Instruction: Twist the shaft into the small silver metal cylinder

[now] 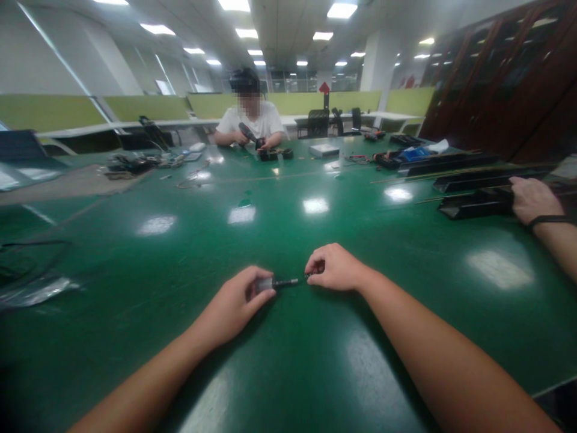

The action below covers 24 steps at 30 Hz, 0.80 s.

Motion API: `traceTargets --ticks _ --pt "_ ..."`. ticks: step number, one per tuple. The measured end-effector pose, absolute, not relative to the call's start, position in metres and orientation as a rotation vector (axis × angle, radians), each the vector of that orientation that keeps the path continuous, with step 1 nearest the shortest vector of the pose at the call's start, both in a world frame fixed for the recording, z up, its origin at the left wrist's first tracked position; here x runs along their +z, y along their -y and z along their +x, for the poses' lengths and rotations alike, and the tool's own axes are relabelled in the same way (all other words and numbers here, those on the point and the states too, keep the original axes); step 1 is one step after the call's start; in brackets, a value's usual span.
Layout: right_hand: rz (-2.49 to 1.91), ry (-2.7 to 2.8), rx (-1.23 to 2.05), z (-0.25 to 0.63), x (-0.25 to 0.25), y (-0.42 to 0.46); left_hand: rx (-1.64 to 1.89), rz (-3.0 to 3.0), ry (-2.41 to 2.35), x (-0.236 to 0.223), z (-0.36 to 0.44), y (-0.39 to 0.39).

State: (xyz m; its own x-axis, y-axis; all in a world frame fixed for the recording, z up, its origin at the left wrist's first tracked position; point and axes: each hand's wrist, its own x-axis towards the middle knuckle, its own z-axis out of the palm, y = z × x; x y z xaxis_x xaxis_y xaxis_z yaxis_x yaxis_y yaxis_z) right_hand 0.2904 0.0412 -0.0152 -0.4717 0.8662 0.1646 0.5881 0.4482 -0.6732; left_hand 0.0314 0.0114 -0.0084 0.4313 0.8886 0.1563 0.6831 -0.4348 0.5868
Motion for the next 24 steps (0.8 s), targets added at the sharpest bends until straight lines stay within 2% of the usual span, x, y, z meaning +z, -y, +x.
traceTargets --ticks 8,15,24 --pt "-1.121 2.231 0.71 0.271 -0.017 -0.037 0.618 2.242 -1.351 -0.009 0.034 -0.013" --pt "-0.978 2.267 0.438 0.234 -0.027 -0.029 0.617 2.286 -1.197 -0.007 0.037 -0.008" --pt "-0.98 2.246 0.458 0.238 -0.027 -0.027 0.662 2.258 -1.27 -0.014 0.036 -0.01"
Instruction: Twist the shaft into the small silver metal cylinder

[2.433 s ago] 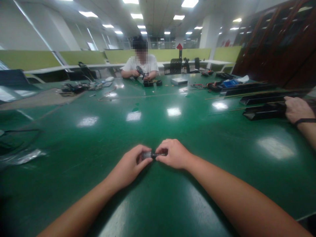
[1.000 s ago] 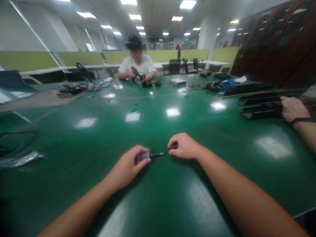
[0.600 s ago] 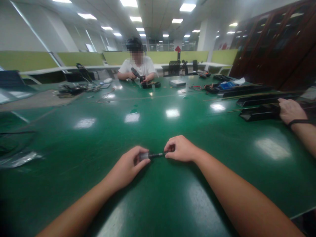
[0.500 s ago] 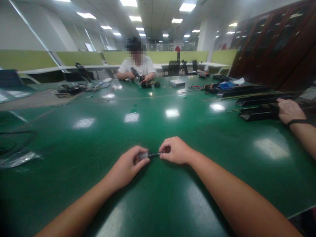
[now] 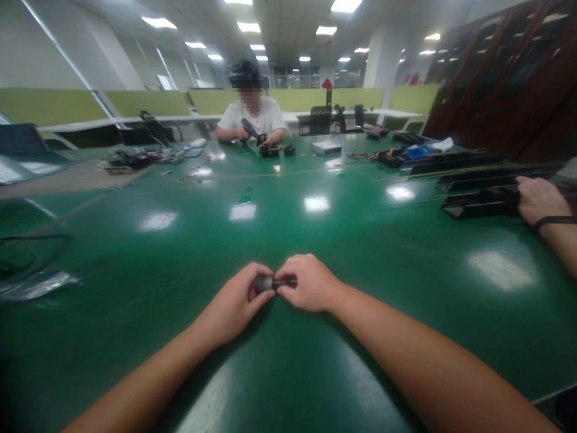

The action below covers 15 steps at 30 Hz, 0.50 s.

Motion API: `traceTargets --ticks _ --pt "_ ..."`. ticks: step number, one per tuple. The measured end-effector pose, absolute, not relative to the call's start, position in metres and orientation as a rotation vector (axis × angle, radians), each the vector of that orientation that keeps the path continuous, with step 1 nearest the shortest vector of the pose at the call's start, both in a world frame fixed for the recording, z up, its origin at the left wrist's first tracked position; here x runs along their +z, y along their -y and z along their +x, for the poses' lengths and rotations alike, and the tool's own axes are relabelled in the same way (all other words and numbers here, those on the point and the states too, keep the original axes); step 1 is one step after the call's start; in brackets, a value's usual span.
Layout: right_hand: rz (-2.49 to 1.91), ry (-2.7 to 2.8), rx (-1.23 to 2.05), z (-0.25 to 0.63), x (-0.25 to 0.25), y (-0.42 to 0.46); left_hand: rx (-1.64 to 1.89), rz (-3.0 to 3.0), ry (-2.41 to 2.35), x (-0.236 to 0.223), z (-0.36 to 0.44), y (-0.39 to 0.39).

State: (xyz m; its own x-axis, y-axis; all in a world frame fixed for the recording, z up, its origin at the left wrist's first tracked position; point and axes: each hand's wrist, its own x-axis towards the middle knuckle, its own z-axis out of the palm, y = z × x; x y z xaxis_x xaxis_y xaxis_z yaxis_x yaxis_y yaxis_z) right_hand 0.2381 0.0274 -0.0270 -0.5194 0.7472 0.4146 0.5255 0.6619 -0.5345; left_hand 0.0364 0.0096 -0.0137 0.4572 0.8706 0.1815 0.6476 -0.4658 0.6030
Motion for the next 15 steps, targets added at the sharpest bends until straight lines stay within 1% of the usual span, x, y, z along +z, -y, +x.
traceTargets --ticks 15 --pt "-1.012 2.247 0.505 0.2411 -0.0244 -0.0272 0.653 2.219 -1.313 -0.0142 0.0357 -0.0114"
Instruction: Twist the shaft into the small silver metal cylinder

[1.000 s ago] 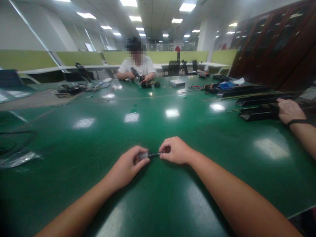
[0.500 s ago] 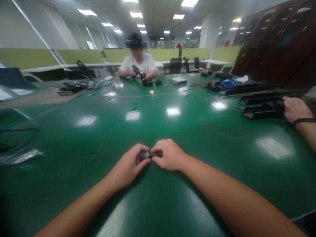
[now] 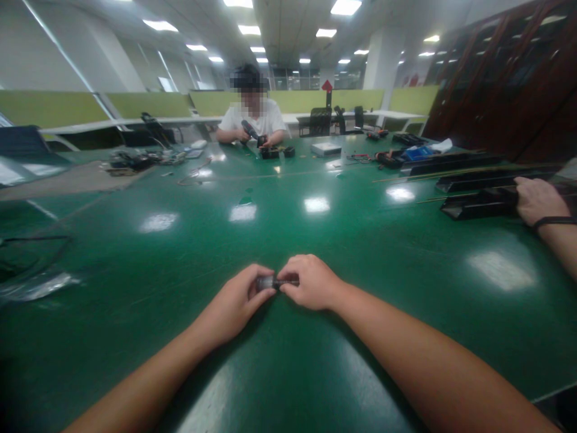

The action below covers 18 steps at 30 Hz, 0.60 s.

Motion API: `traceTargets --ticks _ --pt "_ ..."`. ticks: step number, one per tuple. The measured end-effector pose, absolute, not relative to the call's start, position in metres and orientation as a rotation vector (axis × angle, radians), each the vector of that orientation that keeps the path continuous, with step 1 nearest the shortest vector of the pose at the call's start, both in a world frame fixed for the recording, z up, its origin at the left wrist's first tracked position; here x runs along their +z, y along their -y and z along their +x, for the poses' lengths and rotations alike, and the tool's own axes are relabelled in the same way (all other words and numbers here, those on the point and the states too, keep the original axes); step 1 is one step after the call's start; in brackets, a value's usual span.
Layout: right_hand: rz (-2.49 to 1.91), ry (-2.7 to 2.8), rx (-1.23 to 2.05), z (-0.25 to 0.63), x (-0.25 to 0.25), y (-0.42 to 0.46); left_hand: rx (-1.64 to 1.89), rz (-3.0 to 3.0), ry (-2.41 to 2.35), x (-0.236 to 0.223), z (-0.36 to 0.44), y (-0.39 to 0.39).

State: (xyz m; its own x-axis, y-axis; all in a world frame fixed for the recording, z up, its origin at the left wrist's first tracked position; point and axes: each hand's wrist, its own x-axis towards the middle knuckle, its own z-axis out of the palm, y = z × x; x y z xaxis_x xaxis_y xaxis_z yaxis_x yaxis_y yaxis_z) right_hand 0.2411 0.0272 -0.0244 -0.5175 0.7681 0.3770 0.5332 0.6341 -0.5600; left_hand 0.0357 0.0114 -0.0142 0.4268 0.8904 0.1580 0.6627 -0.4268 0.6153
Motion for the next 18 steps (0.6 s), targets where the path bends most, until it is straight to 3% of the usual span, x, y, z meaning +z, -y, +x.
traceTargets --ticks 18 --pt "-1.041 2.261 0.548 0.2476 -0.0226 -0.0265 0.631 2.216 -1.334 -0.013 0.0359 -0.011"
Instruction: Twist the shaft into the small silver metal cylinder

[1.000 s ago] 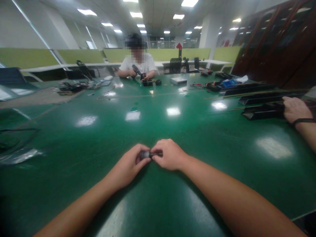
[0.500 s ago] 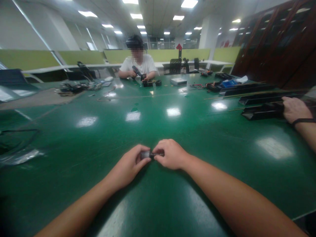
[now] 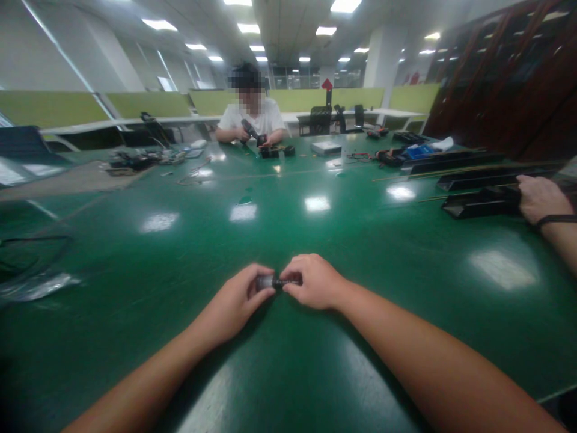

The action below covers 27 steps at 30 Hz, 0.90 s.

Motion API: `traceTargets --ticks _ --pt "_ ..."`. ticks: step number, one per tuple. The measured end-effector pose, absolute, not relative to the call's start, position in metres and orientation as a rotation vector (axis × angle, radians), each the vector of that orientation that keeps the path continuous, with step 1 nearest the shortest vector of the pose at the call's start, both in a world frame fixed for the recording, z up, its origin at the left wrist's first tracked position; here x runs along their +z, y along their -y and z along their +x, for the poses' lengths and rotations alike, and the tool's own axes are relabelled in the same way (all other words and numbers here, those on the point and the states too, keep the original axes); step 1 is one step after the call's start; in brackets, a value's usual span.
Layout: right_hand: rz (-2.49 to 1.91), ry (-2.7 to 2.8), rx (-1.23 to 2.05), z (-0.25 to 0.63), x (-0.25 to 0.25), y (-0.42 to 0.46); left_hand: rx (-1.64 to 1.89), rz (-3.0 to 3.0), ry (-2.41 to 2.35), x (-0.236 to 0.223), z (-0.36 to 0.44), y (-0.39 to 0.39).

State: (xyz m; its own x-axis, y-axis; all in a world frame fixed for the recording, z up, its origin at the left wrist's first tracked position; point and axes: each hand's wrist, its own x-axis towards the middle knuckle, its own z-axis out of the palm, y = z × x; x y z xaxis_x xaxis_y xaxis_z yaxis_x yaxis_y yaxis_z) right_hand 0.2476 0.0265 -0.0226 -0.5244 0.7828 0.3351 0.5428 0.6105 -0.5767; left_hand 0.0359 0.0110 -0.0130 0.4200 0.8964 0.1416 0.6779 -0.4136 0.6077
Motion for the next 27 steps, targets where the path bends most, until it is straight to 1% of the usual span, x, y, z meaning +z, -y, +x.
traceTargets --ticks 27 --pt "-1.108 2.246 0.617 0.264 -0.016 -0.028 0.622 2.228 -1.345 -0.009 0.037 -0.01"
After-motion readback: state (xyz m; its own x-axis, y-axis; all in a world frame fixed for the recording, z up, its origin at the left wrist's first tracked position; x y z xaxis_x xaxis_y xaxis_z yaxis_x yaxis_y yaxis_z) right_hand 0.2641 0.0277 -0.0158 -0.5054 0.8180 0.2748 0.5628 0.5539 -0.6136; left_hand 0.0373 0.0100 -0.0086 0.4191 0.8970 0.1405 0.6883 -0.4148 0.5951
